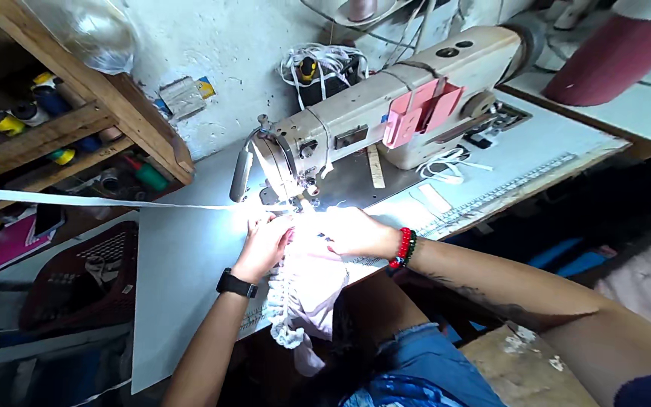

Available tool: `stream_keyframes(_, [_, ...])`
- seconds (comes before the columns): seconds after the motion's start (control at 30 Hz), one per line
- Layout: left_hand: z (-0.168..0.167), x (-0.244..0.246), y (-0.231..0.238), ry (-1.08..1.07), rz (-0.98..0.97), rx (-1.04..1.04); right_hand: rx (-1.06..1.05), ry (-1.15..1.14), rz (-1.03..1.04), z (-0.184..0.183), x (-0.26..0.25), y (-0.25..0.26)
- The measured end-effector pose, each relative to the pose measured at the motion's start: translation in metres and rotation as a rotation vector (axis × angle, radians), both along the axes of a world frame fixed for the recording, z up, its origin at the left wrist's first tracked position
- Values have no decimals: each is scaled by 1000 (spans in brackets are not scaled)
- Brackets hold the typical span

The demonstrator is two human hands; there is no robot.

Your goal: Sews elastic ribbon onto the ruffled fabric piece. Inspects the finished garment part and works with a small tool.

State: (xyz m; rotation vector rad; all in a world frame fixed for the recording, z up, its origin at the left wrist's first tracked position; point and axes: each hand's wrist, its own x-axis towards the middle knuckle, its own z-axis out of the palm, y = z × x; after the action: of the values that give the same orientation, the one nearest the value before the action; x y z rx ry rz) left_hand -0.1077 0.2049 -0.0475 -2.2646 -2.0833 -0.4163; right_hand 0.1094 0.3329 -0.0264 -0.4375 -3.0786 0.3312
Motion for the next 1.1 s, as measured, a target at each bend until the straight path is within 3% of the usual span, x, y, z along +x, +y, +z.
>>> stream_keyframes(0.37, [-2,-15,15,14,21,4,82,29,25,-8,-18,16])
stream_keyframes(0.57, [1,-18,12,35,-16,57,-33,306,139,-19,-13,33])
stream_keyframes(0.83, [37,-14,-7,52,122,-452,-106,386,205,-27,-10,40])
stream_keyframes(1.1, [47,-17,-4,-42,192,-631,-79,291,208,-13,-9,38])
